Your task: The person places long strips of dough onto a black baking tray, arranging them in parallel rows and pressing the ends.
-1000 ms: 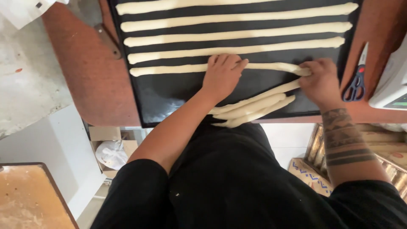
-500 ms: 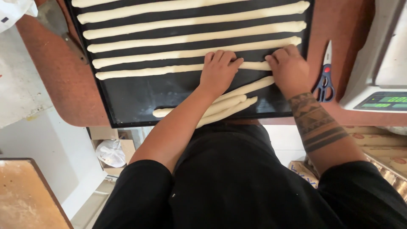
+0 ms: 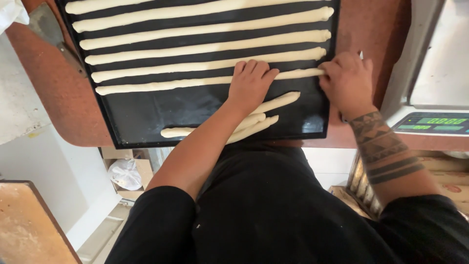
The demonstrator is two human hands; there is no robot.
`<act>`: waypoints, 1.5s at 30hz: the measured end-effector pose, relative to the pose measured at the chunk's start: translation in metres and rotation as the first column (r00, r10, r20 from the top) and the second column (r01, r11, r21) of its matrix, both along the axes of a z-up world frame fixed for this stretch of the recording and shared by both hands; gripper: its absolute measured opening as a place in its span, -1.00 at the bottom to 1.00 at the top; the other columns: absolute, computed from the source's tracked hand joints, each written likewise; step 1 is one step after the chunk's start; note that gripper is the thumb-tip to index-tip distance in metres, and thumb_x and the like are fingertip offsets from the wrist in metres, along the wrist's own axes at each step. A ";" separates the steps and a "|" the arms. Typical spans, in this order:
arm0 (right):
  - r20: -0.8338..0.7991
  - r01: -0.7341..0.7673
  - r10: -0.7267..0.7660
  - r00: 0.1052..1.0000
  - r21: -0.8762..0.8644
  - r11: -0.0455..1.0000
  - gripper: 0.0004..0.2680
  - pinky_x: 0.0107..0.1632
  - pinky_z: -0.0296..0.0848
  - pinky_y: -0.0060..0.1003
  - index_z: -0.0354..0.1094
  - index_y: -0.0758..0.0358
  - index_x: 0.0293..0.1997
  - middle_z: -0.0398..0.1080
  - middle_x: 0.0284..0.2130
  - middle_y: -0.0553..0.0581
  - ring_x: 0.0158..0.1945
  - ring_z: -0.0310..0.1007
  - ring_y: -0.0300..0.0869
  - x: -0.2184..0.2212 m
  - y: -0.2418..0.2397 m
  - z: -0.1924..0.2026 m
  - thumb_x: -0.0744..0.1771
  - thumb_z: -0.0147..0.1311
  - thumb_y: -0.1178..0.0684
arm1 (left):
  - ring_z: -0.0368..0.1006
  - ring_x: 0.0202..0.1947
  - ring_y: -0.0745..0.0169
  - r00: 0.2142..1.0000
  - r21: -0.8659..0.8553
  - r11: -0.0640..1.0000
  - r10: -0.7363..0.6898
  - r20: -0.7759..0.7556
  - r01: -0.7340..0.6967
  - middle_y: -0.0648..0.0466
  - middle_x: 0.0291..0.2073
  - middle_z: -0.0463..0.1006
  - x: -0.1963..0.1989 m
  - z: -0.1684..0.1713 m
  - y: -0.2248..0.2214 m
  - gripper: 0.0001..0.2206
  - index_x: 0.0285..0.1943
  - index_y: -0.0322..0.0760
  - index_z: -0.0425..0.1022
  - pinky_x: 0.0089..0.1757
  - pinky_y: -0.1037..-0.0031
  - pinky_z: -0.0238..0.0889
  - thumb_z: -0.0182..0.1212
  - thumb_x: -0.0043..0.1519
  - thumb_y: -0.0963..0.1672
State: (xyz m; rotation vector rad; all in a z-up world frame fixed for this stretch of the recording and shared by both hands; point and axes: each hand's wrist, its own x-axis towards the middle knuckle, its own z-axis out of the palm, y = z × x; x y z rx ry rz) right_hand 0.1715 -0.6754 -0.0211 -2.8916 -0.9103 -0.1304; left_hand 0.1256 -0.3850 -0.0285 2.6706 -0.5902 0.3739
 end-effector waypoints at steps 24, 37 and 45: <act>0.204 0.275 -0.281 0.938 0.061 0.960 -0.74 -0.02 0.11 -0.13 0.53 -0.06 0.13 0.28 0.07 0.10 0.09 0.28 0.00 -0.034 0.022 0.004 0.31 0.18 0.06 | -0.07 0.51 -0.09 0.918 0.027 0.975 -0.199 -0.343 0.222 -0.08 0.46 0.09 -0.012 0.026 -0.069 -0.53 0.52 -0.25 0.14 0.35 -0.01 -0.21 0.02 0.45 -0.05; -0.174 0.380 -0.345 0.922 0.249 0.891 -0.89 0.26 0.05 0.37 0.61 0.09 -0.12 0.12 0.39 0.27 0.36 0.06 0.32 -0.004 0.032 0.048 0.33 0.22 0.19 | -0.37 0.61 0.05 0.700 -0.044 0.947 -0.267 -0.663 0.319 -0.01 0.62 -0.21 0.006 0.042 -0.068 -0.35 0.64 -0.28 -0.11 0.45 0.03 -0.45 -0.02 0.45 0.05; -0.191 0.197 -0.184 0.964 0.051 0.979 -0.91 0.27 -0.10 0.67 0.54 0.06 -0.12 0.02 0.49 0.36 0.47 -0.03 0.34 0.033 0.033 0.036 0.32 0.29 0.08 | -0.05 0.55 -0.07 0.785 -0.176 0.953 -0.303 -0.540 0.246 -0.04 0.52 0.13 0.003 0.028 -0.064 -0.51 0.52 -0.34 0.15 0.42 -0.03 -0.14 0.05 0.39 -0.11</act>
